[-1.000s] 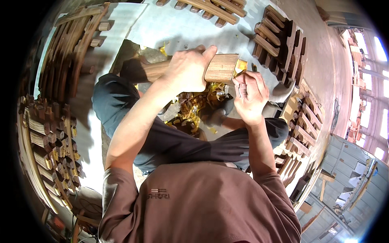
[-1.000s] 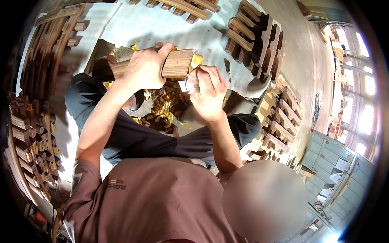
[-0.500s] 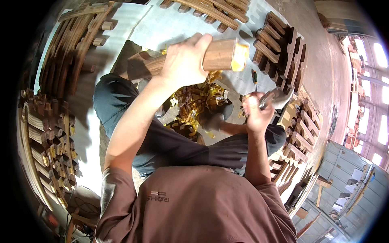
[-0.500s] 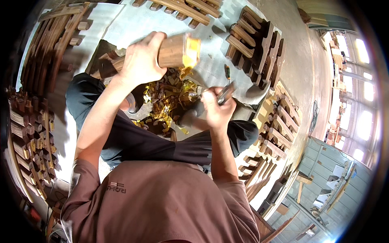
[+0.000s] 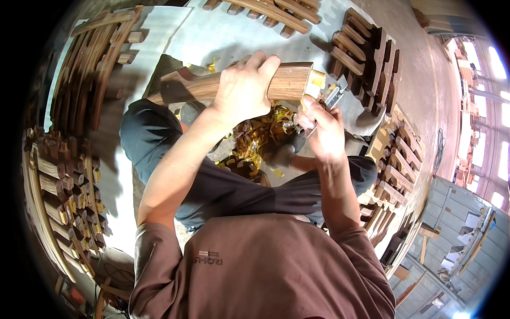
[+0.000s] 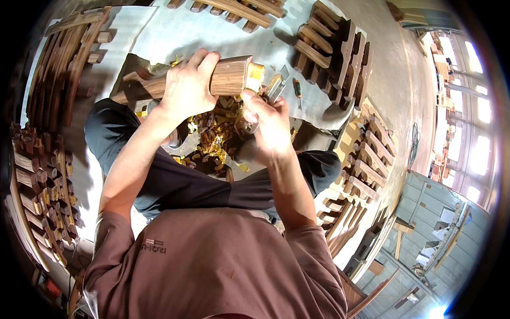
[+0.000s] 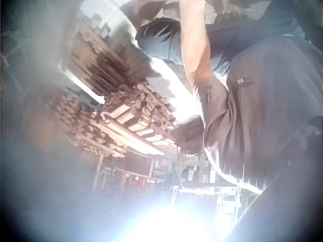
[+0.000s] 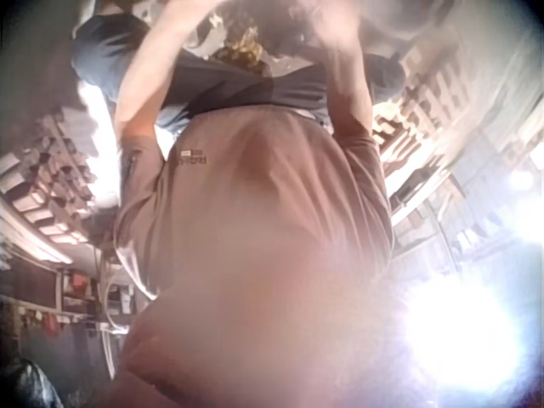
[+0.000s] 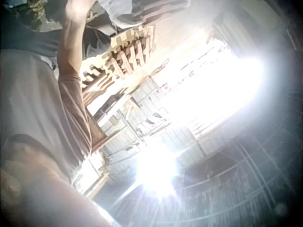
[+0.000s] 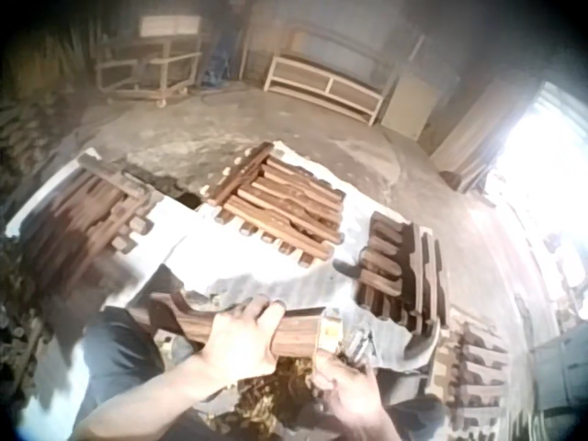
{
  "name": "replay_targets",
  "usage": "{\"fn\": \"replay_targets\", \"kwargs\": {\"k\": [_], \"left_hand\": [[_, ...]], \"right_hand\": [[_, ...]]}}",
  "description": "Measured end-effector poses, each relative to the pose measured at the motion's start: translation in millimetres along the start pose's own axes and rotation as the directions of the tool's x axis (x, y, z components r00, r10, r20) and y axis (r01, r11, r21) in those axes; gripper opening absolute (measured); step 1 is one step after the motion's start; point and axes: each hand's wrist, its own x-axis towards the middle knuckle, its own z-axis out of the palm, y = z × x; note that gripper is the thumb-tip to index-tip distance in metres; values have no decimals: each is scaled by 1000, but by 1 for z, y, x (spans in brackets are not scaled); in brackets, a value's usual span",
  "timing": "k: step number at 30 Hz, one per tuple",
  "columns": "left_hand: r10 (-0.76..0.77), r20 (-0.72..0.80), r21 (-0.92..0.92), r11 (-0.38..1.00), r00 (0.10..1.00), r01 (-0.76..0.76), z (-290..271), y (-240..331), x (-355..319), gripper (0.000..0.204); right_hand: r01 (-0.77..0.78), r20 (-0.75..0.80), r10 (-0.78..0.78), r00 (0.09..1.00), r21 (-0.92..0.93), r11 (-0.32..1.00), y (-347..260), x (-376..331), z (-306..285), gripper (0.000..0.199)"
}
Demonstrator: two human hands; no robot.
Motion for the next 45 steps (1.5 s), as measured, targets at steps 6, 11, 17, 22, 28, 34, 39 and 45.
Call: {"fn": "replay_targets", "kwargs": {"k": [6, 11, 17, 22, 28, 34, 39, 45], "left_hand": [[-9, 68, -97, 995, 998, 16, -9, -3, -2, 62], [86, 86, -161, 984, 993, -72, -11, -1, 1, 64], [228, 282, -186, 966, 932, -180, -6, 2, -3, 70], [160, 337, -172, 979, 928, -106, -6, -1, 6, 67], [72, 233, -53, 997, 970, -61, -2, -21, 2, 61], [20, 131, -79, 997, 991, -10, -12, -16, 8, 68], [-78, 250, -100, 989, 965, 106, -13, -13, 4, 71], [-134, 236, -182, 967, 962, 179, -17, -5, 10, 73]], "right_hand": [[148, 138, -86, 987, -550, 822, -19, 1, -17, 7], [331, 142, -322, 936, -667, 667, -11, 5, -37, 7], [328, -20, -552, 834, -785, 526, -44, 21, -56, 8], [488, -102, -685, 721, -627, 607, -76, -4, -11, 14], [697, 130, -756, 642, -511, 504, -91, -34, -21, 21], [115, 54, -116, 992, -773, 624, -4, -25, -81, 19], [349, -13, -579, 815, -787, 509, -17, -11, -22, 10], [298, -44, -470, 882, -719, 628, -32, -7, 4, 16]]}}
